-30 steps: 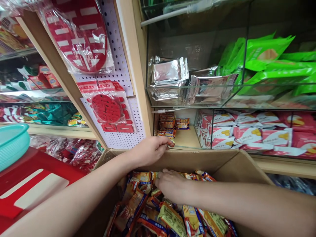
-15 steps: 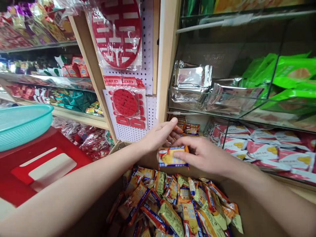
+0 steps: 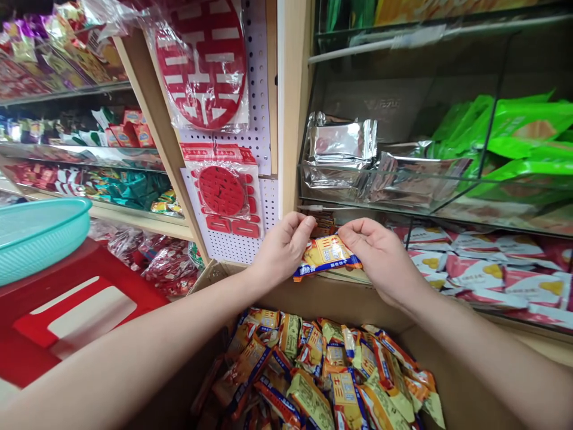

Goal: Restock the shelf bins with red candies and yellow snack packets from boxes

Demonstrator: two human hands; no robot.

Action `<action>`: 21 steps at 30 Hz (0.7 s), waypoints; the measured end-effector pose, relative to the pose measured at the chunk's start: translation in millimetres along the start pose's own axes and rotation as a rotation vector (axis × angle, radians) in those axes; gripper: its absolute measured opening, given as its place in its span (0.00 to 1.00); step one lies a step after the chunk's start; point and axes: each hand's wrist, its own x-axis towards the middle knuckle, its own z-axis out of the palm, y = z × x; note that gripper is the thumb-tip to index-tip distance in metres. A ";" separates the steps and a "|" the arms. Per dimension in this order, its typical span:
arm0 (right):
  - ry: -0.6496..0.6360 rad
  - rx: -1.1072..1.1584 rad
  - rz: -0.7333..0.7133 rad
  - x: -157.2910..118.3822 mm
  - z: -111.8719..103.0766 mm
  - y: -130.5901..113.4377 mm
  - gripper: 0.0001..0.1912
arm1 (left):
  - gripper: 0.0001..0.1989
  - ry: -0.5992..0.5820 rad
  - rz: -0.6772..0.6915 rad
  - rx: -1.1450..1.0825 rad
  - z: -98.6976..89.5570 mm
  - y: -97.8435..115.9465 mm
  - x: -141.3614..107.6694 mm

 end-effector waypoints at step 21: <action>0.011 -1.039 0.138 86.7 -24.4 54.1 0.14 | 0.19 -0.474 0.175 0.913 -5.5 -16.5 -4.9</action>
